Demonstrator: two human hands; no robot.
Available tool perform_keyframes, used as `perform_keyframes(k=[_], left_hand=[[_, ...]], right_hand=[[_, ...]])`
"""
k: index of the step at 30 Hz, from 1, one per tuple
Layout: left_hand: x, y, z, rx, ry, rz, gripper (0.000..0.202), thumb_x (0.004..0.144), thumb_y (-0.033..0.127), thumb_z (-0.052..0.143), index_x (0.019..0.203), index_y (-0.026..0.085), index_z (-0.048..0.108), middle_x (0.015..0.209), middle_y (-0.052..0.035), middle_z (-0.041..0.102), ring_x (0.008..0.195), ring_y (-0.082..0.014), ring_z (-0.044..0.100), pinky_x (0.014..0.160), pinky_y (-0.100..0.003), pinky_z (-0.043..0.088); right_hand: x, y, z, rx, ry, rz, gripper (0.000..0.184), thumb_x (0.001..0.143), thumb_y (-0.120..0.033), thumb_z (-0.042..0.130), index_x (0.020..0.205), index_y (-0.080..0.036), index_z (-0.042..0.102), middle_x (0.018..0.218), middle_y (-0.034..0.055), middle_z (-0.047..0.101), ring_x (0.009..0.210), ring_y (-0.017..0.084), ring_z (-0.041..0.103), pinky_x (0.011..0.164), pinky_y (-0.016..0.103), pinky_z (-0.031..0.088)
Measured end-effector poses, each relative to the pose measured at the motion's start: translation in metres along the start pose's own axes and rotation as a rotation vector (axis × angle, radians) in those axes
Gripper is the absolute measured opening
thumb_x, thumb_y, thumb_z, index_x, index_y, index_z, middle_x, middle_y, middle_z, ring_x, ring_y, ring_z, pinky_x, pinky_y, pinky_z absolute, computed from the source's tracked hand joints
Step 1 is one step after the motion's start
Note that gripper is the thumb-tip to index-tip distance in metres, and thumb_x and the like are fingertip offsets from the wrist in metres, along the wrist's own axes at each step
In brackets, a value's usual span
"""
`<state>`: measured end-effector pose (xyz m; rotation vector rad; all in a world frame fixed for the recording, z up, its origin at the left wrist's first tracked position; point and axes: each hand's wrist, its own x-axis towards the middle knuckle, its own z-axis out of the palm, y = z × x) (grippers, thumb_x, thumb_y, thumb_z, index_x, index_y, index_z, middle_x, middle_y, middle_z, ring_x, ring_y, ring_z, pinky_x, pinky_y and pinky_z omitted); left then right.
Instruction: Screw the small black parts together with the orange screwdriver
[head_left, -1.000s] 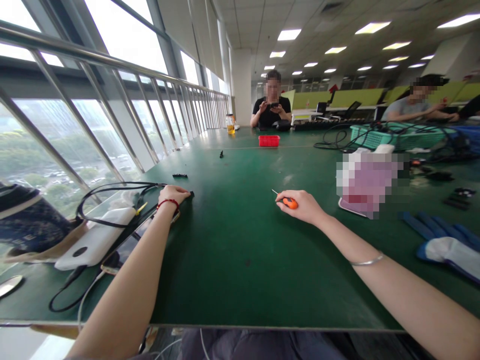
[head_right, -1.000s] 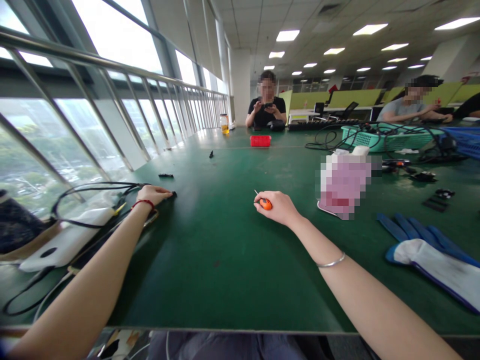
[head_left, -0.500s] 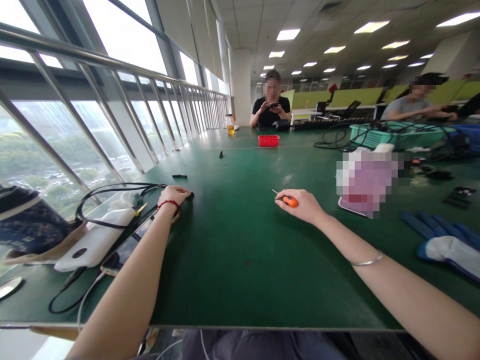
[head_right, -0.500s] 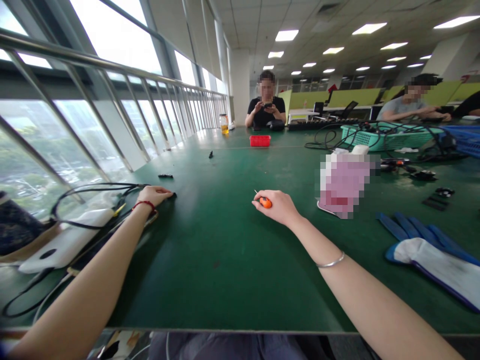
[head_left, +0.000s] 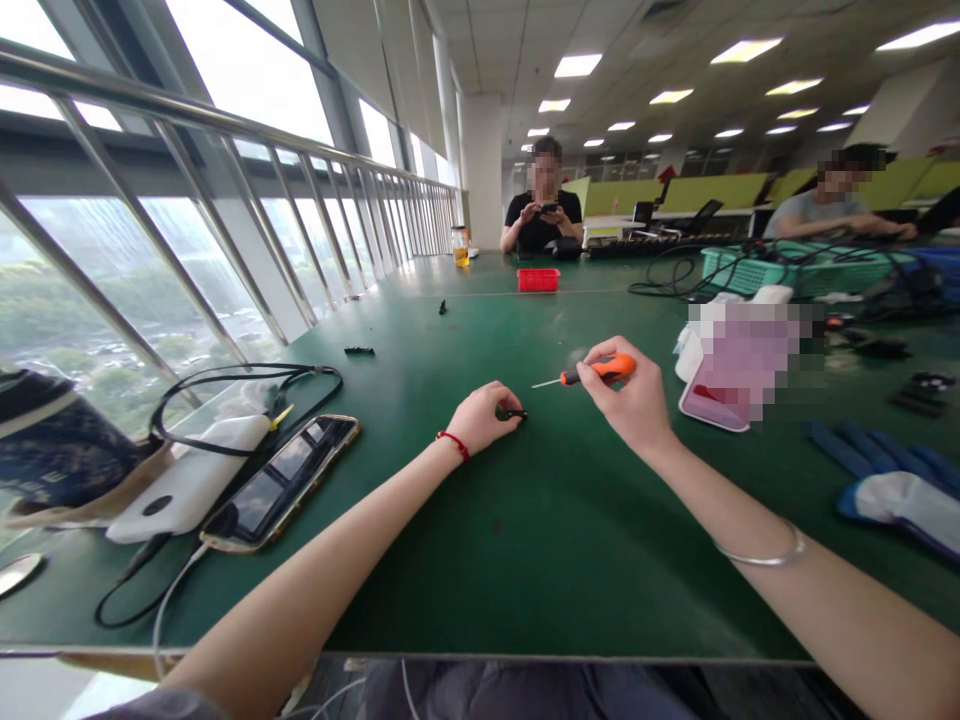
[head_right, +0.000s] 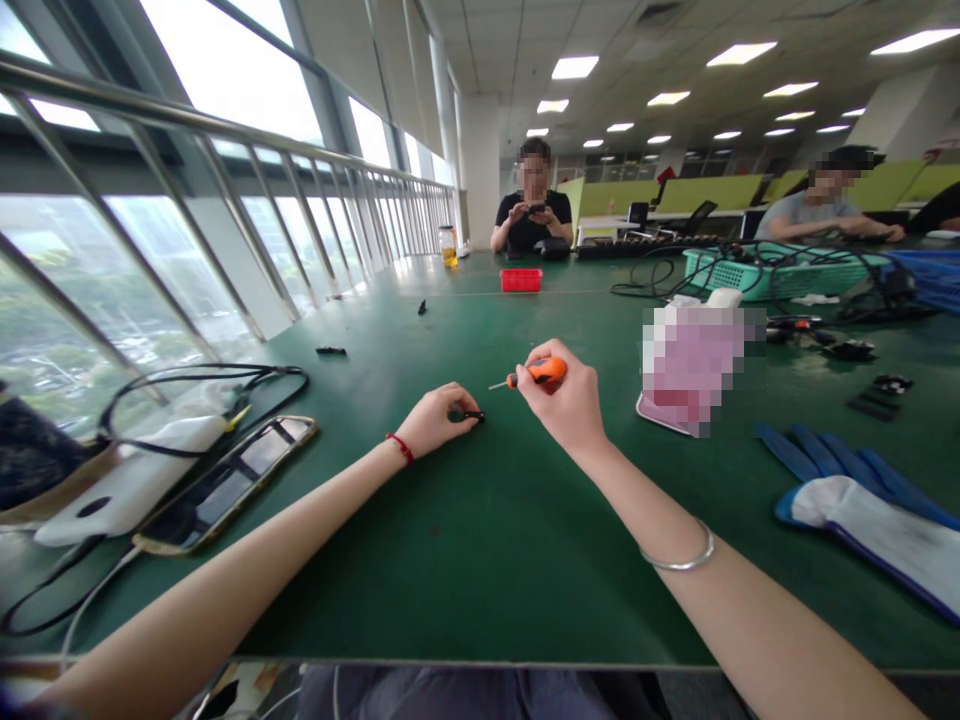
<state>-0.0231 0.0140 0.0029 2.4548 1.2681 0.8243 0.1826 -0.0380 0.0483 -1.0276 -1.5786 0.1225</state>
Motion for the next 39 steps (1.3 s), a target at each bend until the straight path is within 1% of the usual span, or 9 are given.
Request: perform_keyframes(k=[4,16,22,25,28,32,34,36,39], left_hand=[[-0.0024,0.0086,0.008,-0.047,-0.008,0.034,0.009,0.072,0.02,0.064,0.08,0.015,0.066,0.083,-0.0031,0.066,0.078,-0.0155,0.061,0.075,-0.027,0.049],[-0.0038,0.0078,0.007,0.001,0.008,0.05,0.01,0.072,0.021,0.062,0.08,0.018,0.067,0.082,-0.0003,0.066,0.074,-0.0134,0.062,0.068,-0.024,0.048],[-0.0037,0.0074,0.0052,0.016,-0.019,0.076,0.01,0.073,0.022,0.062,0.081,0.019,0.067,0.082,-0.0001,0.066,0.075,-0.0131,0.062,0.068,-0.023,0.048],[-0.0039,0.0071,0.0049,0.024,-0.022,0.08,0.011,0.074,0.023,0.061,0.082,0.019,0.067,0.083,0.0002,0.066,0.075,-0.0127,0.062,0.068,-0.023,0.048],[-0.0037,0.0067,0.005,0.03,-0.022,0.09,0.011,0.074,0.024,0.061,0.083,0.019,0.067,0.085,0.0001,0.066,0.075,-0.0124,0.062,0.067,-0.023,0.047],[-0.0031,0.0063,0.005,0.023,-0.031,0.116,0.011,0.074,0.022,0.061,0.083,0.018,0.067,0.085,-0.0004,0.065,0.073,-0.0118,0.061,0.067,-0.022,0.047],[-0.003,0.0064,0.0046,0.018,-0.037,0.124,0.011,0.075,0.023,0.06,0.083,0.019,0.067,0.084,-0.0004,0.065,0.073,-0.0117,0.061,0.067,-0.022,0.047],[-0.0032,0.0069,0.0038,0.02,-0.044,0.124,0.012,0.075,0.024,0.06,0.083,0.019,0.067,0.085,-0.0001,0.065,0.072,-0.0116,0.061,0.067,-0.022,0.047],[-0.0036,0.0078,0.0024,0.027,-0.052,0.113,0.011,0.076,0.024,0.06,0.083,0.02,0.067,0.085,0.0003,0.065,0.071,-0.0113,0.061,0.066,-0.022,0.046]], right_hand=[[-0.0041,-0.0082,-0.0005,-0.008,0.009,-0.066,0.022,0.078,-0.033,0.056,0.062,-0.021,0.048,0.058,-0.0015,0.05,0.053,0.012,0.047,0.054,0.025,0.038],[-0.0076,-0.0079,0.0028,0.015,-0.051,-0.102,0.02,0.079,-0.029,0.057,0.063,-0.021,0.048,0.055,-0.0026,0.051,0.053,0.012,0.047,0.055,0.024,0.038],[-0.0065,-0.0057,0.0034,0.04,-0.035,-0.08,0.02,0.079,-0.029,0.057,0.063,-0.021,0.048,0.057,-0.0026,0.05,0.054,0.011,0.046,0.055,0.024,0.037],[-0.0068,-0.0052,0.0033,0.05,-0.061,-0.063,0.021,0.079,-0.03,0.057,0.063,-0.02,0.048,0.057,-0.0027,0.05,0.054,0.011,0.046,0.056,0.024,0.037],[-0.0064,-0.0059,0.0027,0.071,-0.076,-0.018,0.025,0.081,-0.034,0.056,0.062,-0.02,0.047,0.056,-0.003,0.049,0.053,0.011,0.046,0.055,0.024,0.036],[-0.0042,-0.0079,0.0015,0.07,-0.044,0.048,0.031,0.084,-0.04,0.05,0.06,-0.02,0.047,0.055,-0.0025,0.048,0.052,0.011,0.046,0.054,0.024,0.036],[-0.0031,-0.0081,0.0004,0.048,-0.03,0.05,0.023,0.082,-0.038,0.052,0.066,-0.021,0.049,0.058,-0.0026,0.051,0.052,0.011,0.047,0.054,0.024,0.037],[-0.0025,-0.0071,-0.0013,0.026,-0.019,0.038,0.011,0.077,-0.031,0.056,0.079,-0.022,0.05,0.063,-0.0034,0.053,0.053,0.012,0.049,0.055,0.024,0.039],[-0.0021,-0.0053,-0.0039,0.004,-0.023,0.005,0.026,0.071,-0.024,0.056,0.094,-0.023,0.047,0.068,-0.0037,0.056,0.056,0.013,0.052,0.056,0.025,0.041]])
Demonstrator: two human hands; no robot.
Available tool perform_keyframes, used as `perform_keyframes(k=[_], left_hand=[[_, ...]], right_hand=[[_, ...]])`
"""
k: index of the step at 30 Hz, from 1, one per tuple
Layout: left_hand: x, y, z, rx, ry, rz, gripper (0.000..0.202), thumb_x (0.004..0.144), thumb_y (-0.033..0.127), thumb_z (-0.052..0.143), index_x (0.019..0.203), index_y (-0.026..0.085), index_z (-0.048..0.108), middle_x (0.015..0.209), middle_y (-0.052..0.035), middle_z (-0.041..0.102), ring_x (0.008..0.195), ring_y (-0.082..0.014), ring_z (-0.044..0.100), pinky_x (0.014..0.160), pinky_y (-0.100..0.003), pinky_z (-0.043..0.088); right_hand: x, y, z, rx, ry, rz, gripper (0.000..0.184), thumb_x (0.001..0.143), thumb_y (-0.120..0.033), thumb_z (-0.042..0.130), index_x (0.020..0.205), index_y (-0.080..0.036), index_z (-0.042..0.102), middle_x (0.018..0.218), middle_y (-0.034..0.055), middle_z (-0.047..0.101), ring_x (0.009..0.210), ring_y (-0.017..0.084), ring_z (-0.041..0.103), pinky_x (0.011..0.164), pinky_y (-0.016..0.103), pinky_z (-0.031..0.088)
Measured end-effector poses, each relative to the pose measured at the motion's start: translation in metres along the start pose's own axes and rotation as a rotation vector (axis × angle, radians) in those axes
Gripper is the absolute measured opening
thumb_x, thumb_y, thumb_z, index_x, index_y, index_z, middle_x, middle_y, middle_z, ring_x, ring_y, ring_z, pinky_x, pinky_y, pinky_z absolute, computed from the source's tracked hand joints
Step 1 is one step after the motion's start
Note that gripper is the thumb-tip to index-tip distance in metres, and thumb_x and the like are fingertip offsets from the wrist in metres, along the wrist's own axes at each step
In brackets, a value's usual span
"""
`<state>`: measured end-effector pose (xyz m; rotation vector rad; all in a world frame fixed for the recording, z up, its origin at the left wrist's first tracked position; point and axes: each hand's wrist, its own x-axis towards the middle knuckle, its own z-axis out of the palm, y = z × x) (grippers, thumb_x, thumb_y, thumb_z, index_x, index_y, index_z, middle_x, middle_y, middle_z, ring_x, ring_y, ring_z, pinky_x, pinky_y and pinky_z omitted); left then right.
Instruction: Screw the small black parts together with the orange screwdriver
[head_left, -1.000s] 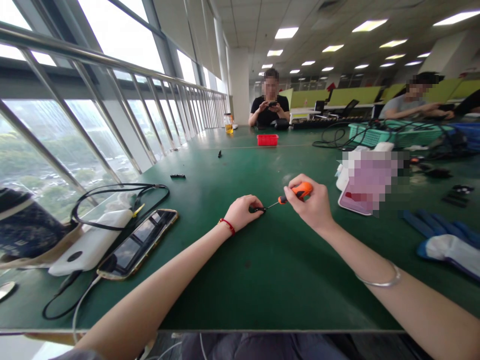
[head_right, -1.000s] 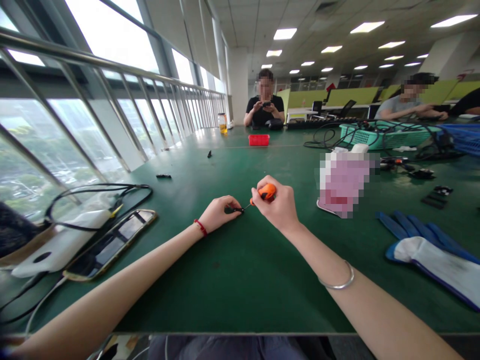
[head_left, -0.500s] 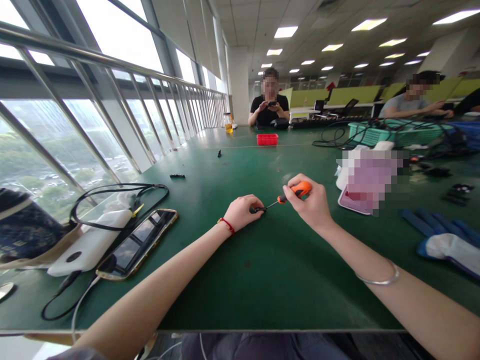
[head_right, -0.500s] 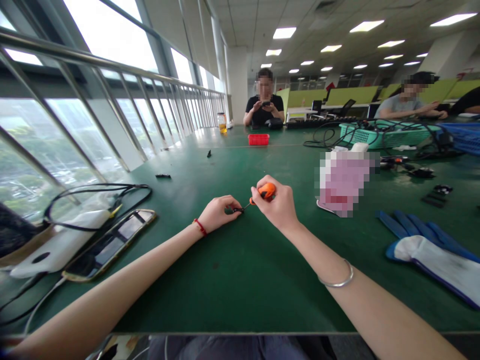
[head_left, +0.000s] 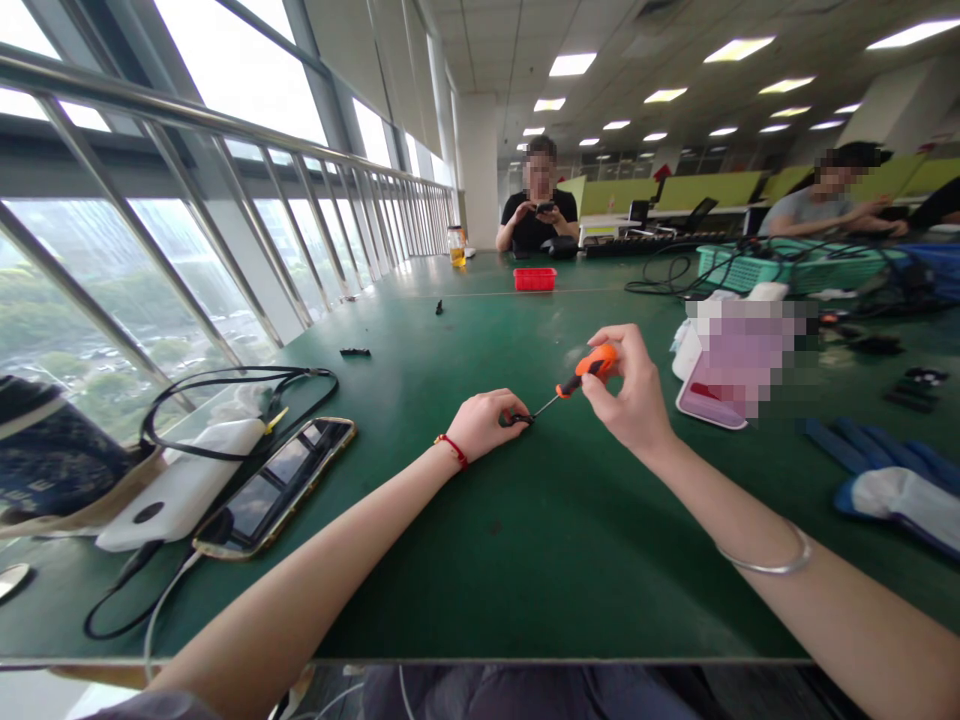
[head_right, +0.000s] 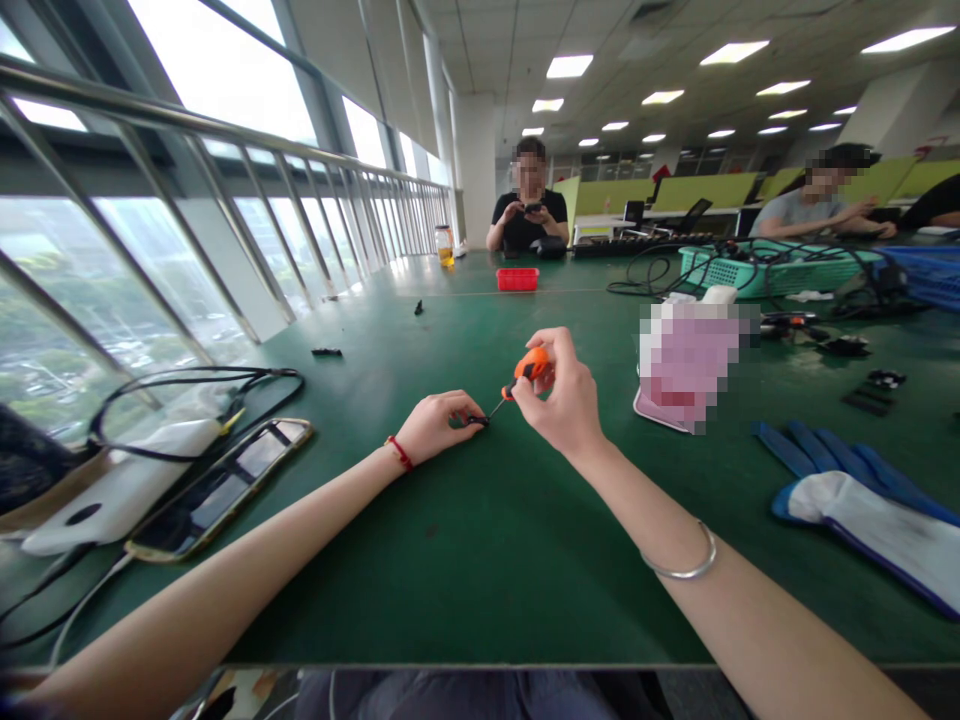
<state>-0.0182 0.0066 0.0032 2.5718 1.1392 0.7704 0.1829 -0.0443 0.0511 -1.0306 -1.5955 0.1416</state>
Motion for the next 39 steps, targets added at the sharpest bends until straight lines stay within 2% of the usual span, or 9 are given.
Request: perform_keyframes(k=[7,10,13,19,22,25,31,35,39], left_hand=[[0.0,0.0,0.0,-0.002,0.005,0.009,0.011,0.076,0.024,0.06,0.083,0.02,0.068,0.084,0.0005,0.065,0.069,-0.0104,0.06,0.065,-0.021,0.046],[0.001,0.0,0.0,-0.008,0.002,0.008,0.011,0.076,0.023,0.06,0.083,0.02,0.068,0.083,0.0007,0.065,0.067,-0.0101,0.06,0.065,-0.021,0.046],[0.001,-0.001,0.001,-0.03,0.0,0.012,0.012,0.075,0.022,0.061,0.084,0.019,0.068,0.082,0.0005,0.064,0.065,-0.0095,0.059,0.065,-0.021,0.046],[0.001,-0.003,0.001,-0.124,0.012,0.0,0.011,0.073,0.019,0.063,0.082,0.017,0.069,0.076,-0.0001,0.063,0.061,-0.0087,0.054,0.062,-0.02,0.046],[0.001,-0.003,0.0,-0.167,0.011,-0.037,0.013,0.072,0.02,0.064,0.083,0.016,0.07,0.071,0.0003,0.062,0.059,-0.0085,0.052,0.06,-0.02,0.045],[0.001,-0.002,-0.001,-0.194,0.0,-0.067,0.013,0.072,0.021,0.065,0.083,0.016,0.07,0.07,0.0005,0.061,0.058,-0.0083,0.051,0.057,-0.02,0.044],[0.002,-0.004,0.0,-0.202,0.004,-0.043,0.012,0.072,0.02,0.065,0.081,0.015,0.07,0.074,-0.0004,0.062,0.06,-0.008,0.051,0.058,-0.02,0.044],[0.002,-0.007,0.001,-0.212,0.003,-0.029,0.012,0.072,0.02,0.066,0.081,0.015,0.07,0.077,-0.0014,0.062,0.06,-0.0078,0.051,0.058,-0.02,0.045],[0.002,-0.006,0.0,-0.222,-0.009,-0.039,0.012,0.072,0.021,0.066,0.082,0.015,0.07,0.079,-0.0018,0.063,0.06,-0.0077,0.051,0.06,-0.02,0.046]], right_hand=[[0.002,-0.008,-0.002,-0.165,0.007,0.029,0.029,0.081,-0.046,0.051,0.065,-0.022,0.051,0.048,-0.0032,0.046,0.047,0.012,0.044,0.049,0.025,0.031],[0.001,-0.01,-0.002,-0.098,-0.009,0.005,0.013,0.078,-0.035,0.054,0.077,-0.022,0.054,0.056,-0.003,0.053,0.051,0.013,0.048,0.053,0.025,0.036],[0.001,-0.009,-0.003,-0.065,-0.031,-0.012,0.023,0.073,-0.029,0.056,0.094,-0.022,0.051,0.064,-0.0036,0.057,0.053,0.013,0.051,0.054,0.024,0.038],[0.002,-0.011,-0.002,-0.124,-0.051,0.051,0.026,0.081,-0.045,0.052,0.069,-0.021,0.055,0.05,-0.0031,0.049,0.047,0.012,0.047,0.051,0.024,0.034],[0.002,-0.01,-0.003,-0.064,-0.071,0.021,0.014,0.077,-0.035,0.056,0.081,-0.021,0.056,0.056,-0.0036,0.053,0.05,0.012,0.049,0.053,0.024,0.037],[0.002,-0.008,-0.004,-0.045,-0.059,0.015,0.024,0.074,-0.031,0.057,0.096,-0.022,0.053,0.063,-0.0038,0.056,0.053,0.013,0.051,0.054,0.024,0.038],[0.003,-0.011,-0.004,-0.09,-0.086,0.112,0.025,0.081,-0.044,0.051,0.073,-0.021,0.056,0.049,-0.0043,0.046,0.046,0.012,0.045,0.052,0.025,0.035],[0.003,-0.012,-0.004,0.001,-0.098,0.035,0.02,0.074,-0.029,0.056,0.093,-0.021,0.054,0.064,-0.0037,0.053,0.053,0.012,0.048,0.054,0.024,0.038],[0.002,-0.012,-0.003,-0.044,-0.072,0.064,0.027,0.074,-0.037,0.057,0.095,-0.022,0.051,0.063,-0.0044,0.053,0.052,0.012,0.048,0.054,0.025,0.037]])
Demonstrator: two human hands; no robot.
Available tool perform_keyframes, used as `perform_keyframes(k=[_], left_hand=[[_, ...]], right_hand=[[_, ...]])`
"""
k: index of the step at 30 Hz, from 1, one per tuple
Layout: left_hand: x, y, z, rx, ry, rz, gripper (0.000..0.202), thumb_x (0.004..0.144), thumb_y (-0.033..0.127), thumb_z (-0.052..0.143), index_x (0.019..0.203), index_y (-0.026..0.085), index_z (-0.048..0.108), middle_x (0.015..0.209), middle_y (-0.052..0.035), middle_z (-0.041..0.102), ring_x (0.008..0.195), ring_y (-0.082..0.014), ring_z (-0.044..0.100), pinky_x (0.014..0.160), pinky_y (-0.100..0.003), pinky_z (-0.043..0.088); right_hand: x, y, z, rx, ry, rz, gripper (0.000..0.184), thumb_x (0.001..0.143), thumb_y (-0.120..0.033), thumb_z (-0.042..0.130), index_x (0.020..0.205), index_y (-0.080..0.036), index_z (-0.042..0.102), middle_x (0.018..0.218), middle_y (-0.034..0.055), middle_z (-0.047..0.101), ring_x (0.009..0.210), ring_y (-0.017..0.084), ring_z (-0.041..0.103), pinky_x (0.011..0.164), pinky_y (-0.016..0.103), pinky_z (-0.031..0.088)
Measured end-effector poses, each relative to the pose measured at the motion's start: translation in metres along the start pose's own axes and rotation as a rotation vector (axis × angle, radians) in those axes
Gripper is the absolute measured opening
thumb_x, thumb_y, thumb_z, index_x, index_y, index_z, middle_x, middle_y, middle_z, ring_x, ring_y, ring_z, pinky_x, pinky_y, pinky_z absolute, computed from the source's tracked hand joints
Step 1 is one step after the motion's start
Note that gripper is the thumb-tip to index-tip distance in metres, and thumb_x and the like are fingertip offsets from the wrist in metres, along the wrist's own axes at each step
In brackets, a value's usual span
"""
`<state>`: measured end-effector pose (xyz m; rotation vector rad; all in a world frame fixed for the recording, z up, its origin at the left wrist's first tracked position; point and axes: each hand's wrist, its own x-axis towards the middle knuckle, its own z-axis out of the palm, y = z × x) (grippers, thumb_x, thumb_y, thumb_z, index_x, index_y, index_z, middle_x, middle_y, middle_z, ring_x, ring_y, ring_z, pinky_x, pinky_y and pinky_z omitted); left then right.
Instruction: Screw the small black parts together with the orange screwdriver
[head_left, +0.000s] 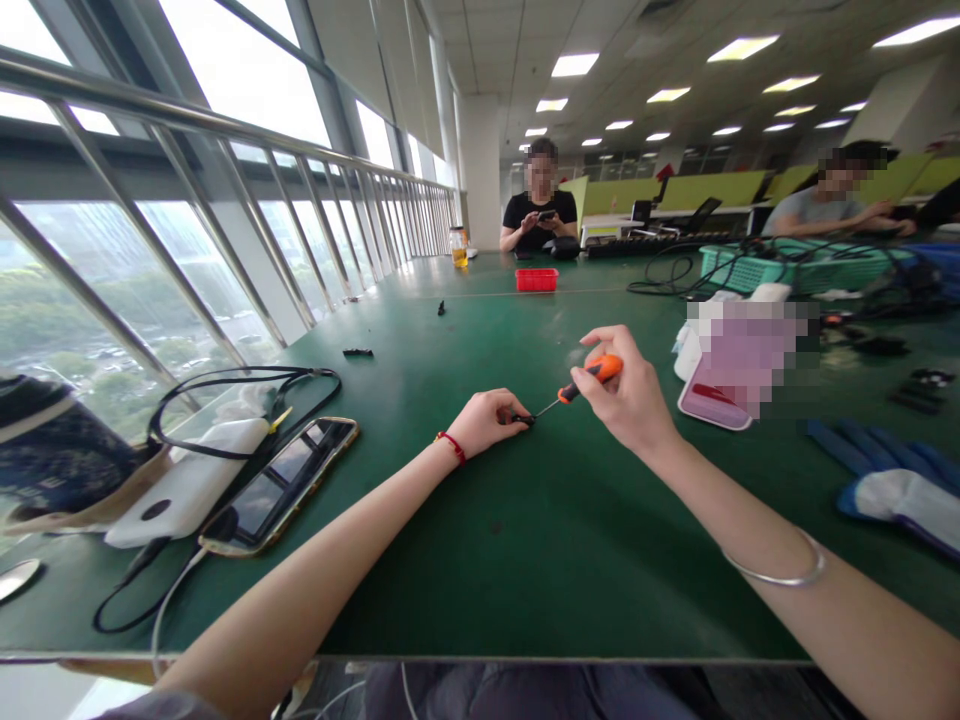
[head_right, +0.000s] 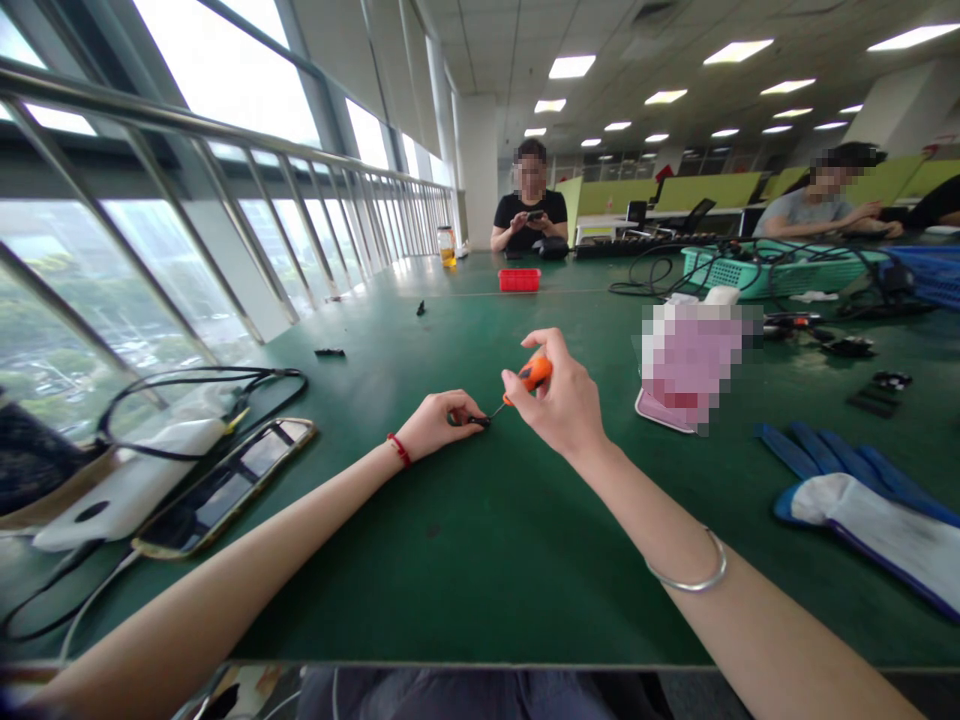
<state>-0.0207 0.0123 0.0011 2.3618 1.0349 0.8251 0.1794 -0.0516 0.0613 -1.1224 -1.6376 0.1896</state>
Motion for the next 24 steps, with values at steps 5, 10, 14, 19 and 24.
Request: perform_keyframes(k=[5,10,14,19,24], left_hand=[[-0.0003,0.0019,-0.0006,0.007,0.003,-0.004,0.011,0.072,0.019,0.066,0.081,0.015,0.07,0.077,-0.0016,0.062,0.06,-0.0078,0.051,0.06,-0.02,0.046],[-0.0003,0.0001,0.0003,0.009,0.006,0.004,0.012,0.072,0.02,0.066,0.082,0.014,0.069,0.076,-0.001,0.061,0.059,-0.008,0.05,0.059,-0.02,0.045],[-0.0003,-0.0011,0.0002,0.012,0.001,0.011,0.011,0.072,0.02,0.066,0.081,0.014,0.069,0.078,-0.0017,0.062,0.061,-0.0083,0.051,0.059,-0.02,0.045],[0.0002,-0.0008,0.0005,0.029,0.003,0.017,0.01,0.073,0.02,0.065,0.081,0.015,0.069,0.075,-0.0006,0.06,0.06,-0.0085,0.051,0.06,-0.02,0.045],[0.0002,-0.0013,0.0003,0.037,0.003,0.029,0.011,0.073,0.021,0.065,0.081,0.014,0.068,0.076,-0.0011,0.06,0.06,-0.0086,0.051,0.059,-0.02,0.045]], right_hand=[[-0.0018,-0.0044,0.0005,-0.001,-0.057,-0.022,0.022,0.08,-0.041,0.054,0.073,-0.021,0.055,0.051,-0.0046,0.046,0.046,0.011,0.044,0.051,0.024,0.034],[-0.0035,-0.0035,0.0024,0.058,-0.031,-0.092,0.029,0.073,-0.027,0.056,0.101,-0.021,0.051,0.07,-0.0029,0.053,0.057,0.012,0.05,0.054,0.023,0.039],[-0.004,-0.0038,0.004,-0.004,-0.014,-0.003,0.029,0.077,-0.039,0.057,0.099,-0.021,0.051,0.056,-0.0064,0.048,0.048,0.011,0.045,0.054,0.025,0.038],[-0.0044,-0.0016,0.0052,0.027,0.0,-0.029,0.021,0.078,-0.036,0.057,0.092,-0.021,0.054,0.053,-0.0071,0.045,0.046,0.01,0.042,0.053,0.024,0.037],[-0.0026,0.0017,0.005,0.02,0.031,-0.008,0.039,0.073,-0.035,0.059,0.108,-0.021,0.051,0.073,-0.0017,0.056,0.058,0.013,0.051,0.054,0.024,0.039]])
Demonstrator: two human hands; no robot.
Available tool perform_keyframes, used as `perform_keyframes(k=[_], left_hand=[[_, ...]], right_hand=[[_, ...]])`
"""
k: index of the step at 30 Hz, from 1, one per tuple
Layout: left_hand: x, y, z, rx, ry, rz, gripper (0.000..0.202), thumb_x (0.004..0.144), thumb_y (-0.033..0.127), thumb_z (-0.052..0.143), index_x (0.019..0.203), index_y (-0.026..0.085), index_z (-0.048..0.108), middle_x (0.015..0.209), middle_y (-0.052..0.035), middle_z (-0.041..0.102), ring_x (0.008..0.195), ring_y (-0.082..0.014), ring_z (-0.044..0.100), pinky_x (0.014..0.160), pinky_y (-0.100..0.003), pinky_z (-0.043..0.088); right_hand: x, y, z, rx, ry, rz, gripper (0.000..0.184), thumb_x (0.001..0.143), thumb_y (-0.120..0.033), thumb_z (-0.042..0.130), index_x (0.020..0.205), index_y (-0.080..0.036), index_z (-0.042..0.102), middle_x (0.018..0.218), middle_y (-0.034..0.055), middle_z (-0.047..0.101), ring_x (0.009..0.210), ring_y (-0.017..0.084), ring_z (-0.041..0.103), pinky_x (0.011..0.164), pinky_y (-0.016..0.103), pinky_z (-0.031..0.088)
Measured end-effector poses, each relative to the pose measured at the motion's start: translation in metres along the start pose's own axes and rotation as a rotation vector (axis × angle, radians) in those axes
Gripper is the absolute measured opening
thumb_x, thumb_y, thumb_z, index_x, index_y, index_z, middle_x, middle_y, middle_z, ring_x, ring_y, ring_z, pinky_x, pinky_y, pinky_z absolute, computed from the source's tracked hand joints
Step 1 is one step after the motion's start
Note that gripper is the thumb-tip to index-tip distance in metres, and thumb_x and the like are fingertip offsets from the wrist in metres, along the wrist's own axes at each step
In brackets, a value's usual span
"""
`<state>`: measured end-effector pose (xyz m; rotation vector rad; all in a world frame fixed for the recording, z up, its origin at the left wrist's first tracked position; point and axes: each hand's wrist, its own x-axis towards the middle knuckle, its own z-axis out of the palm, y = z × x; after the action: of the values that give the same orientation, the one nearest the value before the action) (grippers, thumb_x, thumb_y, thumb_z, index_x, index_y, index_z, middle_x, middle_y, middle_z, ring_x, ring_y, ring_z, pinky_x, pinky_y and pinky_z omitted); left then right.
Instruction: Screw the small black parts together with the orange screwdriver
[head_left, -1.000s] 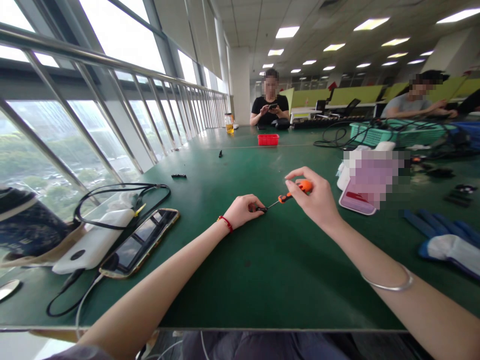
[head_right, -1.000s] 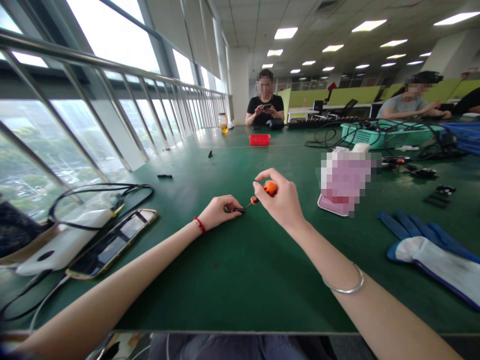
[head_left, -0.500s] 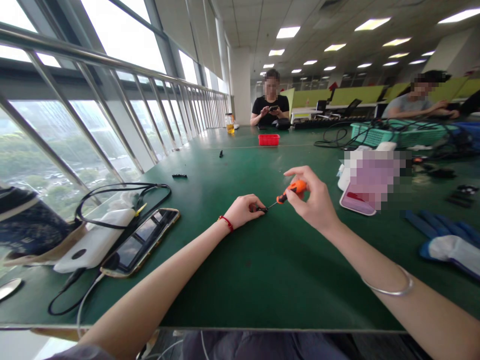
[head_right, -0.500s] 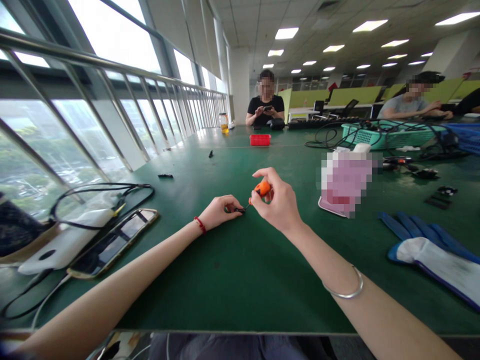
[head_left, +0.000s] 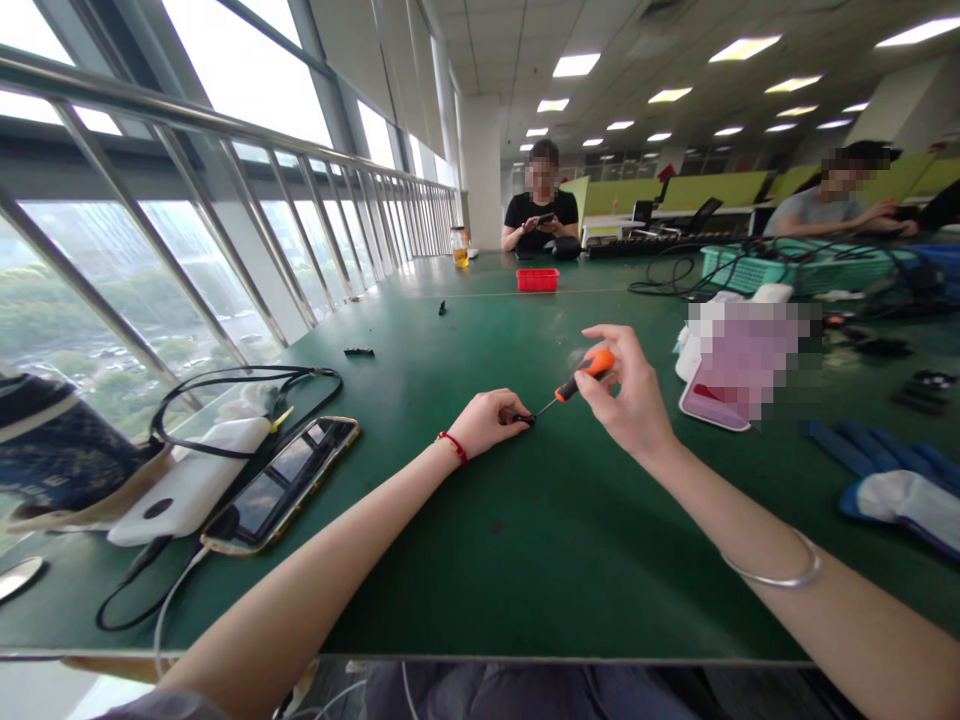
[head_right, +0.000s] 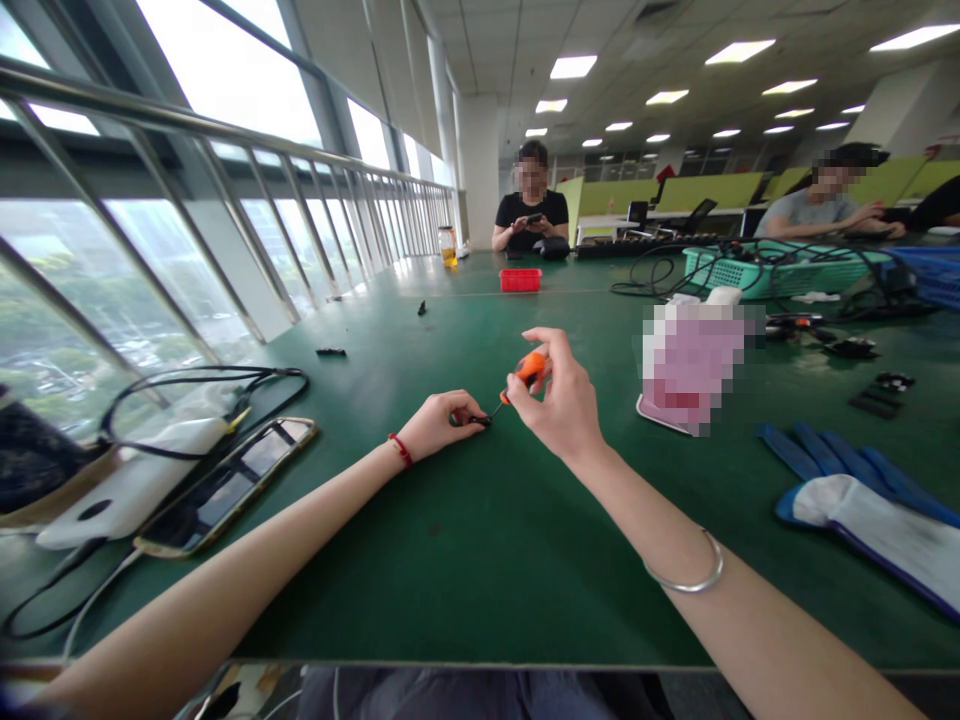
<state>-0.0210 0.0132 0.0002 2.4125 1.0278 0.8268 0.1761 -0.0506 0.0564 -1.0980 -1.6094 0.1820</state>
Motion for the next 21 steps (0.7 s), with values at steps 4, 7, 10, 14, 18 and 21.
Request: perform_keyframes(k=[4,7,10,14,18,21], left_hand=[[-0.0001,-0.0006,-0.0001,0.001,-0.008,0.004,0.01,0.073,0.02,0.065,0.081,0.014,0.068,0.077,-0.0016,0.061,0.061,-0.0089,0.052,0.06,-0.021,0.045],[0.0002,-0.0008,0.0002,0.004,-0.011,-0.004,0.01,0.073,0.019,0.066,0.081,0.014,0.067,0.076,-0.0009,0.06,0.061,-0.0087,0.051,0.06,-0.02,0.045],[0.0003,-0.0005,0.0003,0.001,-0.009,-0.013,0.009,0.073,0.02,0.065,0.081,0.014,0.067,0.074,-0.0003,0.059,0.06,-0.0085,0.051,0.059,-0.02,0.045],[0.0003,0.0003,0.0,-0.006,-0.015,-0.006,0.008,0.073,0.018,0.065,0.08,0.014,0.067,0.077,-0.0009,0.06,0.061,-0.0085,0.051,0.06,-0.02,0.045],[0.0004,0.001,-0.0006,-0.002,-0.018,0.003,0.009,0.073,0.019,0.065,0.08,0.014,0.066,0.078,-0.0012,0.06,0.062,-0.0087,0.052,0.06,-0.02,0.045],[0.0004,0.0013,-0.0009,0.008,-0.014,0.005,0.009,0.073,0.019,0.065,0.08,0.014,0.067,0.074,-0.0003,0.058,0.06,-0.0087,0.051,0.06,-0.02,0.045]], right_hand=[[0.0,-0.0045,-0.0001,-0.112,0.003,0.09,0.025,0.076,-0.046,0.056,0.076,-0.02,0.059,0.054,-0.003,0.05,0.049,0.012,0.047,0.053,0.025,0.037],[-0.0004,-0.005,0.0001,-0.034,-0.018,0.044,0.019,0.076,-0.037,0.057,0.085,-0.02,0.059,0.061,-0.0025,0.054,0.052,0.012,0.049,0.055,0.024,0.039],[-0.0003,-0.003,0.0001,-0.001,-0.025,0.023,0.039,0.071,-0.031,0.06,0.107,-0.02,0.052,0.074,-0.0015,0.059,0.057,0.013,0.052,0.055,0.024,0.04],[0.0004,-0.0011,0.0009,-0.13,0.026,0.128,0.036,0.072,-0.044,0.062,0.099,-0.021,0.056,0.062,-0.003,0.055,0.054,0.015,0.052,0.054,0.026,0.039],[0.0002,0.0018,0.0023,-0.021,-0.003,0.098,0.027,0.076,-0.042,0.059,0.092,-0.02,0.058,0.061,-0.0032,0.053,0.052,0.012,0.05,0.056,0.025,0.04],[-0.0005,0.0033,0.0025,0.027,-0.031,0.045,0.038,0.072,-0.031,0.061,0.107,-0.021,0.052,0.066,-0.0044,0.053,0.05,0.011,0.047,0.052,0.024,0.038]])
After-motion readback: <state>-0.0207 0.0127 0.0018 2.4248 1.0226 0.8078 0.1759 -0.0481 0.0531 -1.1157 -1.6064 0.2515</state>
